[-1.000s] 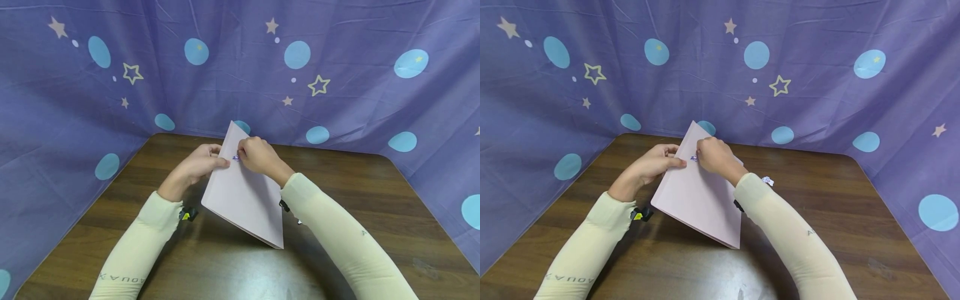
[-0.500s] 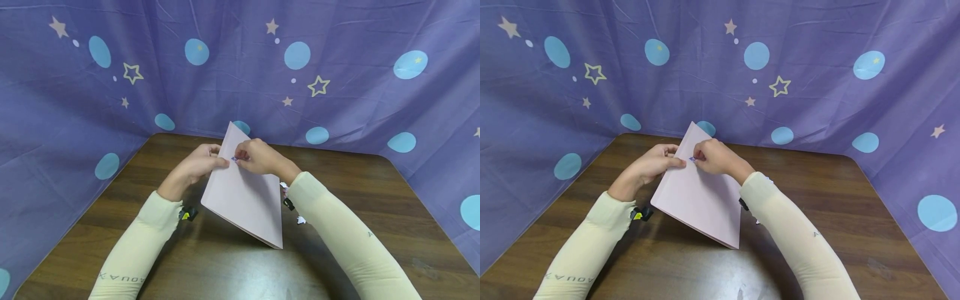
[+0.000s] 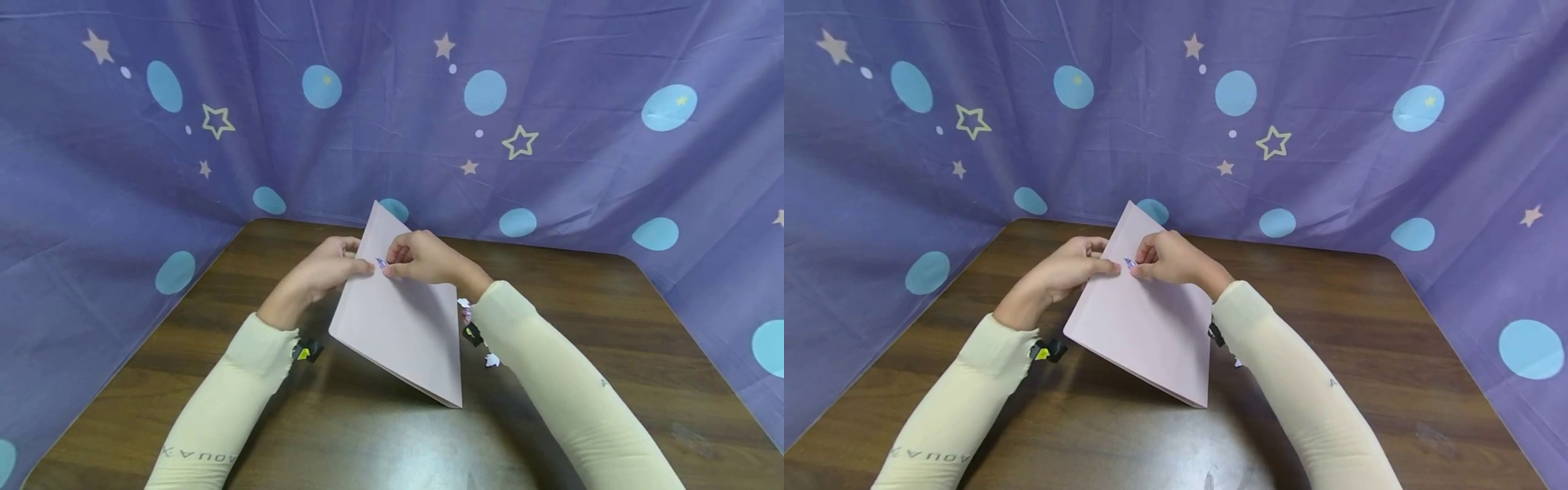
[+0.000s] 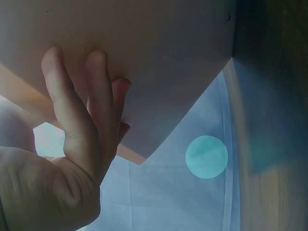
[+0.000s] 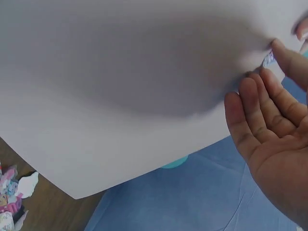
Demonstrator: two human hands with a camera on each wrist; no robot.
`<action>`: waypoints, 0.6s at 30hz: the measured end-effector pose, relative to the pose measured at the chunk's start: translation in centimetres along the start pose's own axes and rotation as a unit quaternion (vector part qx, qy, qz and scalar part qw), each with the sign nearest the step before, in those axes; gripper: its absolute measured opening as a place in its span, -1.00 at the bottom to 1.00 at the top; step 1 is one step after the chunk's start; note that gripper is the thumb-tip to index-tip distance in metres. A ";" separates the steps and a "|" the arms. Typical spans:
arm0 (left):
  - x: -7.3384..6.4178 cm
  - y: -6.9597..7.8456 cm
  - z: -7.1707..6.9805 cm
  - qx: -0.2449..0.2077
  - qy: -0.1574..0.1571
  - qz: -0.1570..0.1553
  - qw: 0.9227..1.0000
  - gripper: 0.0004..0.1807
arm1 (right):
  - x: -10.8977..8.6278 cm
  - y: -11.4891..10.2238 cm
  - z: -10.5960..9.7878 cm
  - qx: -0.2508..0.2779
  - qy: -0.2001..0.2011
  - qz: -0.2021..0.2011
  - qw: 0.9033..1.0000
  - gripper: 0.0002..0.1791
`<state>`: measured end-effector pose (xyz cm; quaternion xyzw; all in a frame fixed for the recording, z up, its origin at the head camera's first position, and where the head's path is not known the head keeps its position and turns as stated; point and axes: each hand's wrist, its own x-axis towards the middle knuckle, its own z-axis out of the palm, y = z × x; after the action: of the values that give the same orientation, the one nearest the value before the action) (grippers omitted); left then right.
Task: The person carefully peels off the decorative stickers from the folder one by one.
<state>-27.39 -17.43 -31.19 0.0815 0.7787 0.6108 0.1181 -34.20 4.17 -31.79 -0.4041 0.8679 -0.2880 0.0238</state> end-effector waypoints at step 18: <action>0.1 -0.1 0.1 -0.006 0.001 -0.004 1.000 -0.48 | 0.2 -0.3 0.8 0.058 -0.004 0.049 0.997 -0.93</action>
<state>-27.47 -17.37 -31.35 0.0775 0.7753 0.6152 0.1199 -33.88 3.47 -32.26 -0.3599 0.8684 -0.3348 0.0650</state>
